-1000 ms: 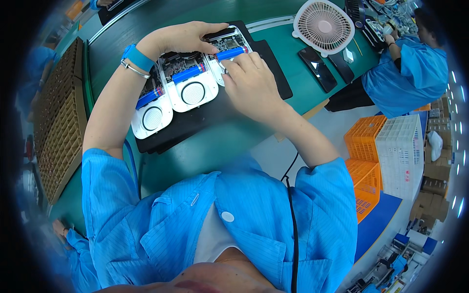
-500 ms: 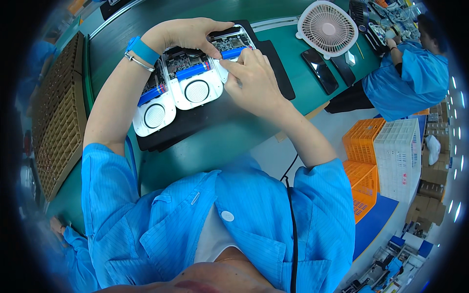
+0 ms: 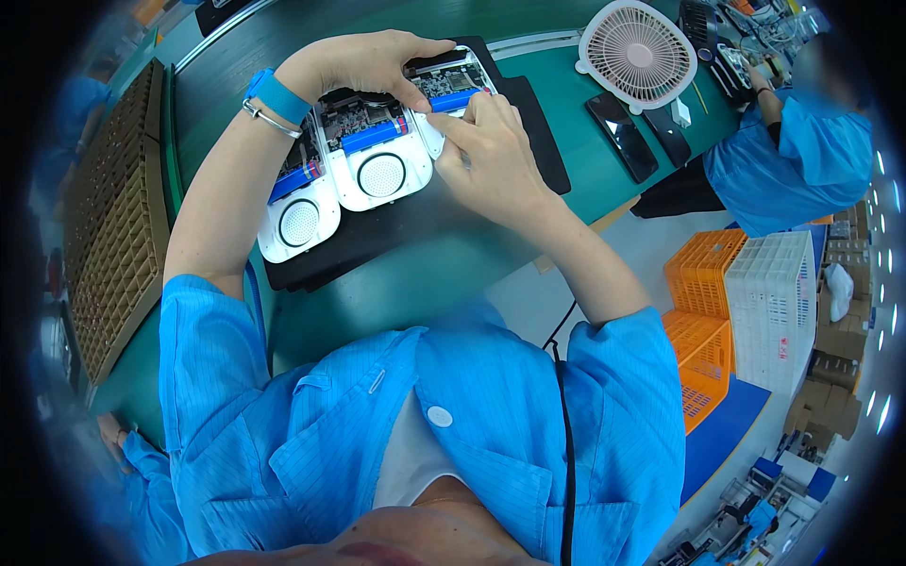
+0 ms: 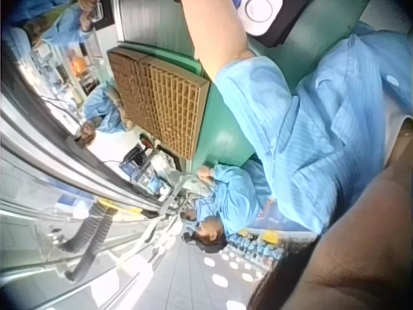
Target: Assembling and inspecting electronic components on a factory production line.
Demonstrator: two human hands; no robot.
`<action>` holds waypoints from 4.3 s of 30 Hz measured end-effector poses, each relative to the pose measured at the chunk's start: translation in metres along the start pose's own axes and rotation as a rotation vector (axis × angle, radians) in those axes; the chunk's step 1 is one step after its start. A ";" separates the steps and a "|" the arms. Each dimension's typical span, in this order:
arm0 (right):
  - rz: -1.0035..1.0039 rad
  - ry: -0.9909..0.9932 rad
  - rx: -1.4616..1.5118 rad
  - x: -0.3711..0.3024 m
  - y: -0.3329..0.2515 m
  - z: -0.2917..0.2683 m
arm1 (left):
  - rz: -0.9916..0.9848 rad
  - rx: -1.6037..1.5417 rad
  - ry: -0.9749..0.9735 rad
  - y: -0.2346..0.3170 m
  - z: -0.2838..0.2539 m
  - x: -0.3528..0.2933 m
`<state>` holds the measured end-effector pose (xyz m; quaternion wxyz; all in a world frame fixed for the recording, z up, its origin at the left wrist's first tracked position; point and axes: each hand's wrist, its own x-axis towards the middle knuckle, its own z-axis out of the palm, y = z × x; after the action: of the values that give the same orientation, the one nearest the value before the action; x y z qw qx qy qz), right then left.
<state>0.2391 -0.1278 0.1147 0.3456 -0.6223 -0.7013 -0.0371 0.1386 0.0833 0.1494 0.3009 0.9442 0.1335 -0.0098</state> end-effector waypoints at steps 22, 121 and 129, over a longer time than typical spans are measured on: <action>-0.001 -0.025 -0.016 0.003 0.002 -0.001 | -0.039 0.025 -0.032 0.006 -0.004 0.001; -0.213 -0.504 -0.025 0.110 -0.010 0.013 | -0.028 -0.265 -0.025 -0.043 -0.020 -0.094; -0.455 -0.156 -0.307 0.061 -0.056 0.004 | 0.069 -0.080 0.022 -0.059 -0.013 -0.091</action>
<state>0.1881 -0.0872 0.1654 0.1750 -0.4949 -0.8336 -0.1718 0.0349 0.1145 0.1362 0.3372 0.9355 0.1047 0.0164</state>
